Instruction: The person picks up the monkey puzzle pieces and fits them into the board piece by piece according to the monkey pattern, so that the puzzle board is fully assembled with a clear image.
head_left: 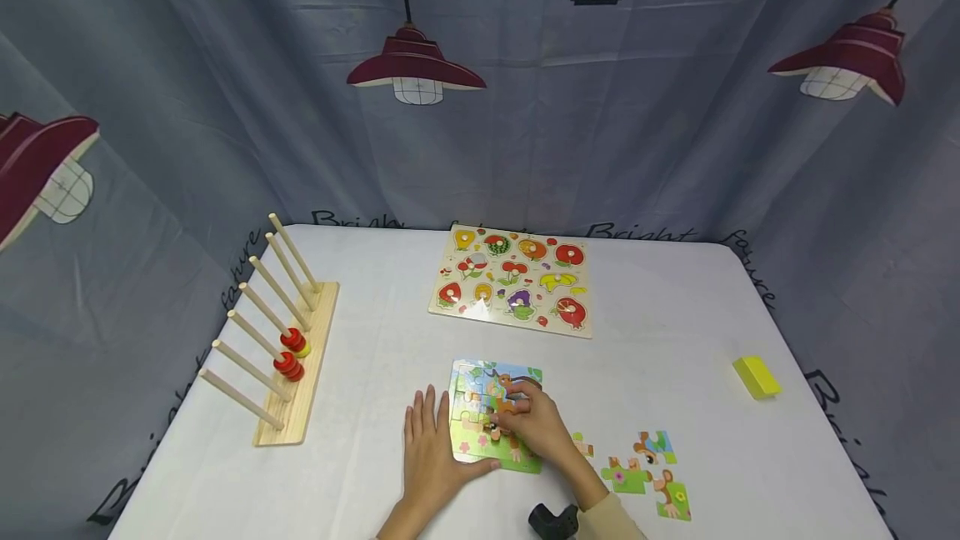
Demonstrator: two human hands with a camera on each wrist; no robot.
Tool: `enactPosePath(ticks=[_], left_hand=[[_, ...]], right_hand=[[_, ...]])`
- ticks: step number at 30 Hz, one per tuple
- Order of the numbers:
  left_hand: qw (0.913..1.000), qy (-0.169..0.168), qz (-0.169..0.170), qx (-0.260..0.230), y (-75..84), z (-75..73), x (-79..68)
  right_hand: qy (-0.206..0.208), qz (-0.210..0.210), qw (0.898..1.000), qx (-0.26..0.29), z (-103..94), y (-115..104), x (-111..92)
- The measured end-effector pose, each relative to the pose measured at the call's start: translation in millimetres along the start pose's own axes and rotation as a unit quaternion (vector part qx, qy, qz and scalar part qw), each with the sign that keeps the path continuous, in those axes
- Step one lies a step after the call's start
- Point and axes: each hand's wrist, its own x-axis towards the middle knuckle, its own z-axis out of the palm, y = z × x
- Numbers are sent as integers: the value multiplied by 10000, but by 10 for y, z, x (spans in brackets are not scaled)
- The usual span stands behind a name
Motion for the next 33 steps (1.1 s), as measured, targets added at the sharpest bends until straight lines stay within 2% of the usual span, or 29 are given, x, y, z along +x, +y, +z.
enactPosePath(ticks=[10, 24, 28, 33], left_hand=[[10000, -6, -10, -42, 15, -23, 4], [10000, 29, 27, 12, 5, -20, 3], [10000, 30, 20, 44, 3, -17, 1], [9999, 65, 24, 74, -1, -10, 4]], right_hand=[[174, -71, 9995, -249, 235, -78, 50], [514, -48, 9958, -753, 220, -71, 75], [789, -85, 9895, -1207, 210, -61, 79], [1038, -129, 9768, -1869, 191, -63, 63]])
